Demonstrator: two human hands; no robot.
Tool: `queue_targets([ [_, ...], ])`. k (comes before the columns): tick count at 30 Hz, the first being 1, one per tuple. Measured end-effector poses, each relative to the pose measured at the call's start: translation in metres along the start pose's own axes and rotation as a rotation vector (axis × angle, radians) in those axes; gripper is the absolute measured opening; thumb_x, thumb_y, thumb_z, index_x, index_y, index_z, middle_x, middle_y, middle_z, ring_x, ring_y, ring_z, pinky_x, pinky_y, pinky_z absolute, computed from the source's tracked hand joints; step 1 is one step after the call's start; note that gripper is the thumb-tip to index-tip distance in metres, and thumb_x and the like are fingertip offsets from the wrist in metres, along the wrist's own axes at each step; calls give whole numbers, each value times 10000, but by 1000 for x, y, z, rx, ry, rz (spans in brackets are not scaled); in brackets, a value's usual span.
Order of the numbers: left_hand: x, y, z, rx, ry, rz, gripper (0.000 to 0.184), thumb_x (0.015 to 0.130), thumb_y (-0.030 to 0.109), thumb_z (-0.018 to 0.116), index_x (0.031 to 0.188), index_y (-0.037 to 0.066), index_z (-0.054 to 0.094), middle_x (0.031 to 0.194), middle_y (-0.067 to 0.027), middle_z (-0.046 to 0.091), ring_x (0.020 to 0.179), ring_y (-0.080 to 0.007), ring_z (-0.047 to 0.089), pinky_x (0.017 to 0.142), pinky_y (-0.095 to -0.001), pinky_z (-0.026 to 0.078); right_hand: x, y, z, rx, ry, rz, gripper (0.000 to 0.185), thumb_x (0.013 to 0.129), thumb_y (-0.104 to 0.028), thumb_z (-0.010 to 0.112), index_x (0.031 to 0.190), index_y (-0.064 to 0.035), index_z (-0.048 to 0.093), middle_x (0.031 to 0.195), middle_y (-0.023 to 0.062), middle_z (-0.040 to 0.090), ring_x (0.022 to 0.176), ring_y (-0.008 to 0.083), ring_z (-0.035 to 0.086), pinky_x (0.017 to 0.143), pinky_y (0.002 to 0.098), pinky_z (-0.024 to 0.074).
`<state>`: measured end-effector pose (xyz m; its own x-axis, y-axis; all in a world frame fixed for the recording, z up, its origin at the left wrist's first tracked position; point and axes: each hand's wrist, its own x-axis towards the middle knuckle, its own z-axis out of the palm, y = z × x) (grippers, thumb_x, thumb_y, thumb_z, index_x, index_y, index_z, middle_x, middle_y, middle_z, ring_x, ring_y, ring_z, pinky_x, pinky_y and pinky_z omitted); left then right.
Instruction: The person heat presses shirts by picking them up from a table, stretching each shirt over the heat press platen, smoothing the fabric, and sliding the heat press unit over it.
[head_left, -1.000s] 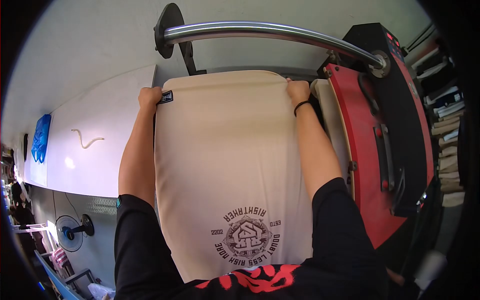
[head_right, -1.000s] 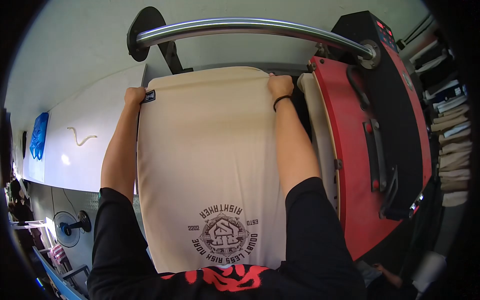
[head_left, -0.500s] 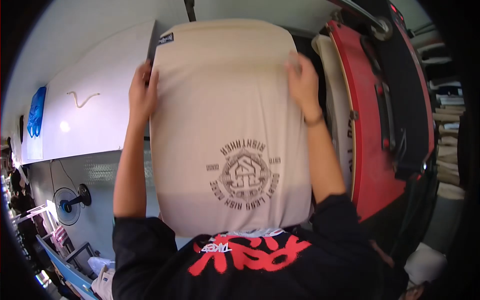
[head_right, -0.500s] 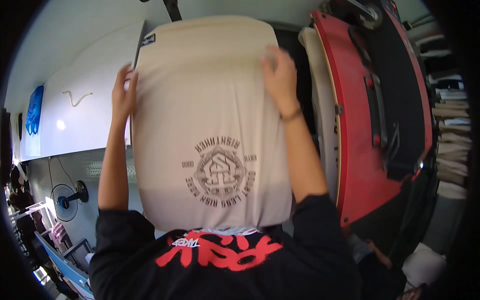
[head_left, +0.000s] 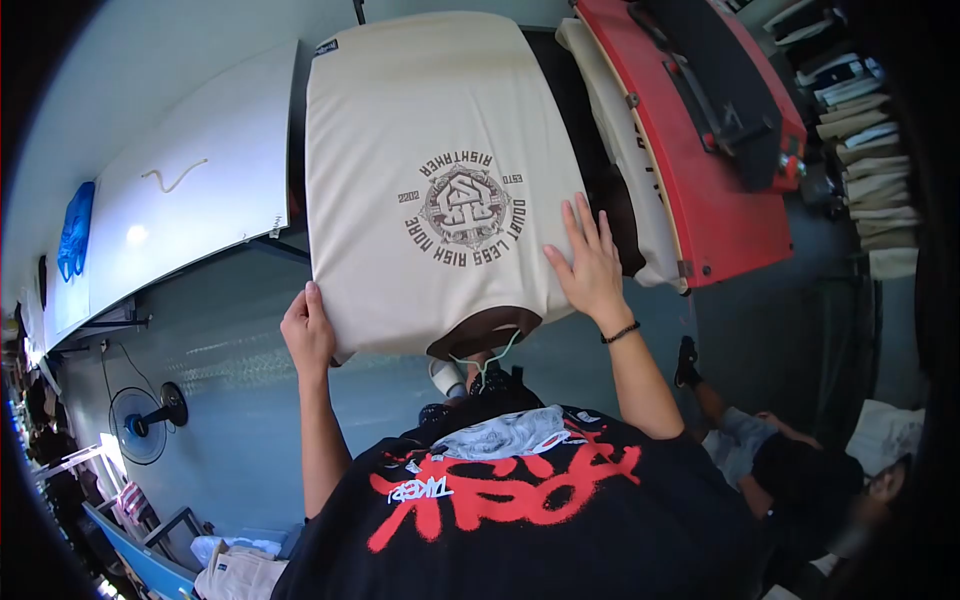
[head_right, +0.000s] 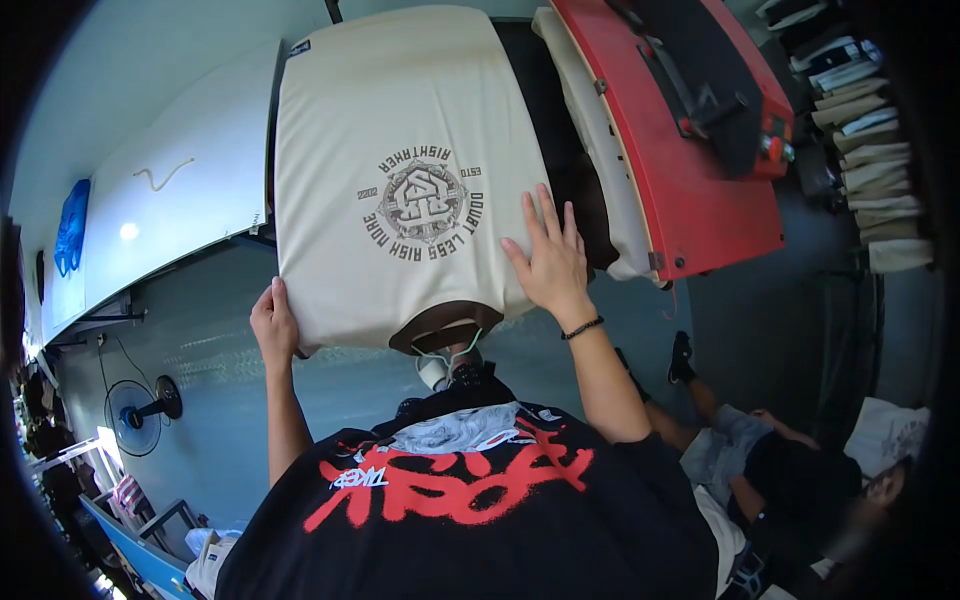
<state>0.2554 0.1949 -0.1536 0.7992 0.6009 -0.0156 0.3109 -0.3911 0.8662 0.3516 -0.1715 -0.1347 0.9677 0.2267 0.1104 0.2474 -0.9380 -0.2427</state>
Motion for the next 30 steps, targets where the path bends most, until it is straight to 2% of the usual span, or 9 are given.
queue_targets([
  [2, 4, -21, -3, 73, -38, -1, 388, 960, 271, 485, 812, -66, 608, 623, -29, 555, 588, -79, 430, 554, -261, 394, -2, 4, 4, 20, 41, -9, 637, 891, -431, 497, 1441, -192, 281, 1514, 36, 218, 1307, 456, 287, 1006, 498, 349],
  [4, 2, -26, -3, 69, -24, 16, 391, 933, 284, 514, 793, -68, 611, 597, -158, 569, 553, -134, 486, 558, -334, 426, -5, 5, 5, 56, 22, 8, 641, 886, -434, 503, 1435, -182, 287, 1513, 35, 222, 1288, 463, 313, 983, 510, 374],
  [7, 5, -23, -10, 216, 109, 148, 428, 939, 325, 479, 763, -39, 621, 645, -243, 565, 546, -361, 529, 559, -408, 424, -5, 6, 5, 74, -3, 31, 638, 884, -450, 498, 1429, -186, 297, 1511, 28, 225, 1273, 467, 332, 968, 515, 390],
  [10, -1, -10, -19, 366, 164, 188, 443, 940, 335, 470, 714, -21, 606, 634, -238, 556, 580, -406, 526, 557, -440, 414, -6, 15, 12, 48, 26, 4, 634, 883, -468, 490, 1426, -198, 303, 1509, 22, 230, 1277, 464, 328, 967, 522, 390],
  [15, -6, -24, -11, 454, 203, 228, 473, 943, 350, 459, 667, -10, 596, 590, -216, 550, 561, -405, 531, 547, -459, 415, -9, 14, 10, 30, 41, 5, 633, 884, -479, 483, 1425, -199, 309, 1511, 19, 227, 1293, 456, 304, 987, 548, 351],
  [21, -19, 11, -10, 559, 135, 182, 236, 899, 263, 545, 885, 38, 615, 853, -169, 630, 780, -351, 589, 679, -423, 453, -29, 0, 30, -91, 201, -169, 575, 861, -476, 518, 1367, -219, 422, 1479, 17, 305, 1320, 413, 282, 1043, 608, 188],
  [24, -55, 56, 17, 442, 77, 772, 335, 790, 111, 654, 1105, 38, 567, 1135, -158, 575, 1065, -333, 527, 916, -423, 404, -59, -53, 23, 141, 161, -448, 486, 807, -377, 611, 1272, -257, 542, 1407, -7, 429, 1319, 341, 323, 1039, 564, 198],
  [27, -87, 64, 65, 462, -222, 901, 587, 755, 208, 692, 1298, 124, 486, 1323, -109, 490, 1269, -300, 412, 1065, -494, 250, -58, -60, 44, 127, 317, -400, 457, 776, -306, 652, 1227, -292, 582, 1362, -53, 476, 1299, 294, 351, 1016, 537, 217],
  [30, -94, 46, 78, 626, -226, 993, 596, 774, 233, 677, 1332, 185, 472, 1364, -70, 467, 1300, -264, 388, 1095, -470, 192, -59, -57, 47, 179, 318, -407, 421, 765, -221, 676, 1179, -273, 623, 1335, -62, 507, 1286, 288, 373, 1034, 497, 189],
])
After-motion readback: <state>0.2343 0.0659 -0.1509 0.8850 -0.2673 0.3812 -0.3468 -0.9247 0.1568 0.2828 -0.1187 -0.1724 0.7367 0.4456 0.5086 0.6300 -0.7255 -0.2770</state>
